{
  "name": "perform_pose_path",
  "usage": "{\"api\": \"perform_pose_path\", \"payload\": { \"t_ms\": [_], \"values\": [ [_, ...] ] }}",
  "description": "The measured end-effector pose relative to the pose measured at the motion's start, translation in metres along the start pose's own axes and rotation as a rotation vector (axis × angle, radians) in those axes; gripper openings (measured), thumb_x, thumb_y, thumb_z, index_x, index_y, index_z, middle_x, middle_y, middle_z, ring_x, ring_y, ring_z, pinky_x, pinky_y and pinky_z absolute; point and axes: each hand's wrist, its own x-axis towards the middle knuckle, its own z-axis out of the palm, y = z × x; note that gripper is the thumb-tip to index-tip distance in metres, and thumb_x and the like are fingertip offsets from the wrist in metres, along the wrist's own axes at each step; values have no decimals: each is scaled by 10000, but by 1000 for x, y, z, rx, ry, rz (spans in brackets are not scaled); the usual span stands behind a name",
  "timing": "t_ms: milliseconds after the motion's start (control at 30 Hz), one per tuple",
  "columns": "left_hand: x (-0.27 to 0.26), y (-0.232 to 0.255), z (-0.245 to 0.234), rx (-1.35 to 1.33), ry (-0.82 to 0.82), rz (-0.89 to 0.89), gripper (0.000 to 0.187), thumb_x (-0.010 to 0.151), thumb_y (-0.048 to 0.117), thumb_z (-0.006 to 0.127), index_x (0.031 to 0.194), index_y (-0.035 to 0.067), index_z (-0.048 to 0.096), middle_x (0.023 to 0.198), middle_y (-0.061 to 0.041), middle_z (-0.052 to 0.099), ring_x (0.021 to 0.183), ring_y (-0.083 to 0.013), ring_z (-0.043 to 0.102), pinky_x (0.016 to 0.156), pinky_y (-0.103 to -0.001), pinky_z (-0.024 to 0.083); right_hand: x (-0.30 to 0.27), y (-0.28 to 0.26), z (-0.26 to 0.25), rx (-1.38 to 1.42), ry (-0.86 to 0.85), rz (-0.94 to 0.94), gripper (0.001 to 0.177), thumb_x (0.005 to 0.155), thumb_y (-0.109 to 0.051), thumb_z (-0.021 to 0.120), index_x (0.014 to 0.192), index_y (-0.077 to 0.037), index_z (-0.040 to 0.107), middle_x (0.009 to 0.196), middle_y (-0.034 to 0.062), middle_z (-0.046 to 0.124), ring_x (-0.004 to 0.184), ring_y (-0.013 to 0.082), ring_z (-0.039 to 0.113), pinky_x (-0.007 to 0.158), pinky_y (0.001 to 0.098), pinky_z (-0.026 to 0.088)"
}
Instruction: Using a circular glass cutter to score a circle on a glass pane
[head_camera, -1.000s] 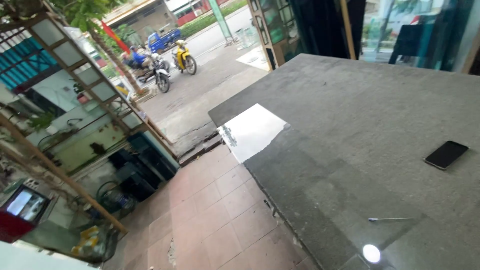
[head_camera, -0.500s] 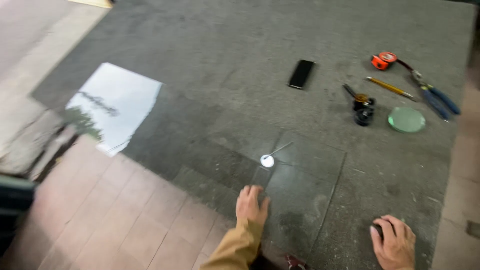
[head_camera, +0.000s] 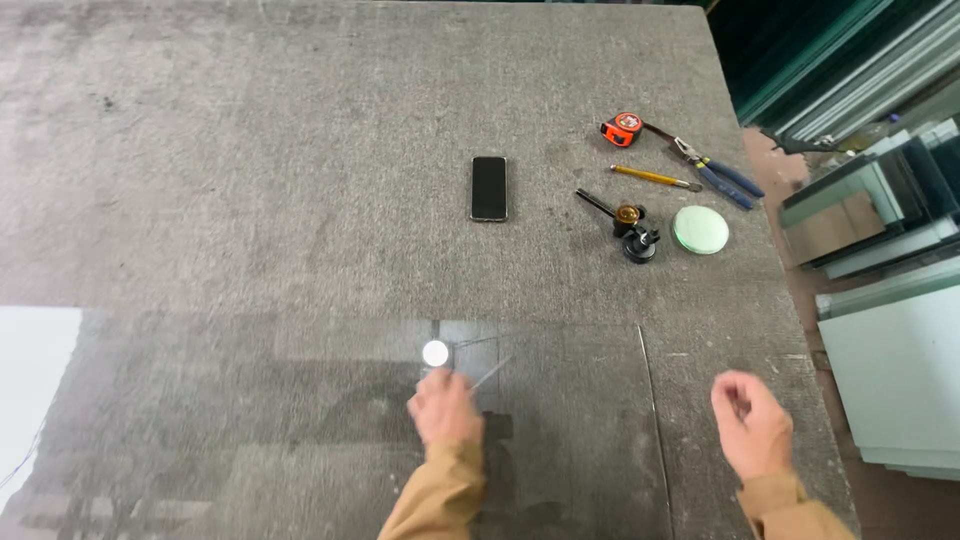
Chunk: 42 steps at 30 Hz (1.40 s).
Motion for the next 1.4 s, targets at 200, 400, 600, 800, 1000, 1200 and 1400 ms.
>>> {"api": "perform_pose_path", "payload": {
  "t_ms": [200, 400, 600, 800, 1000, 1200, 1400],
  "values": [
    [2, -98, 8, -27, 213, -46, 146, 949, 367, 623, 1042, 266, 674, 1163, 5, 568, 1064, -229, 539, 932, -432, 472, 150, -126, 23, -113, -58, -108, 171, 1031, -194, 593, 1132, -100, 694, 1092, 69, 728, 979, 252, 671, 908, 376, 509],
    [-5, -82, 3, -92, 757, -1, 569, 838, 550, 639, 1269, 179, 624, 1383, -79, 575, 1280, -302, 555, 1049, -482, 388, 285, -179, 114, -357, -231, -358, 224, 966, -290, 606, 1018, -131, 755, 1119, 120, 723, 1133, 366, 567, 1059, 528, 431],
    [-4, -72, -12, -89, 824, 6, 847, 765, 629, 651, 1425, 108, 541, 1587, -221, 415, 1499, -433, 400, 1227, -647, 241, 342, -194, 164, -811, -463, -166, 346, 886, -540, 747, 970, -214, 828, 1096, 108, 770, 1142, 398, 632, 950, 516, 514],
    [-9, -75, -9, -59, 811, 13, 903, 801, 670, 600, 1482, 84, 514, 1613, -267, 390, 1517, -456, 372, 1236, -674, 201, 369, -156, 142, -900, -613, -320, 476, 966, -513, 661, 770, -83, 713, 856, 151, 713, 839, 347, 649, 761, 453, 493],
    [-9, -72, -6, -91, 789, -1, 875, 865, 610, 582, 1537, 63, 459, 1652, -279, 321, 1536, -511, 318, 1220, -736, 150, 316, -123, 47, -445, -505, -245, 489, 1091, -425, 495, 764, -63, 467, 768, 100, 541, 727, 248, 500, 700, 404, 392],
    [-17, -15, -26, -277, 863, 191, 740, 875, 479, 664, 1448, 36, 513, 1585, -288, 375, 1502, -514, 371, 1238, -665, 234, 161, -97, -1, 547, -162, 286, 209, 1078, -265, 585, 960, -93, 569, 725, 37, 511, 532, 117, 430, 414, 266, 294],
    [-26, 124, -22, -820, 290, 695, 856, 828, 241, 766, 1538, 45, 330, 1604, -318, 310, 1504, -489, 368, 1211, -558, 369, 36, -33, 30, 1186, -272, 422, 283, 1035, -244, 588, 827, -51, 587, 491, 24, 445, 379, 79, 437, 265, 234, 277]
  ]
}}
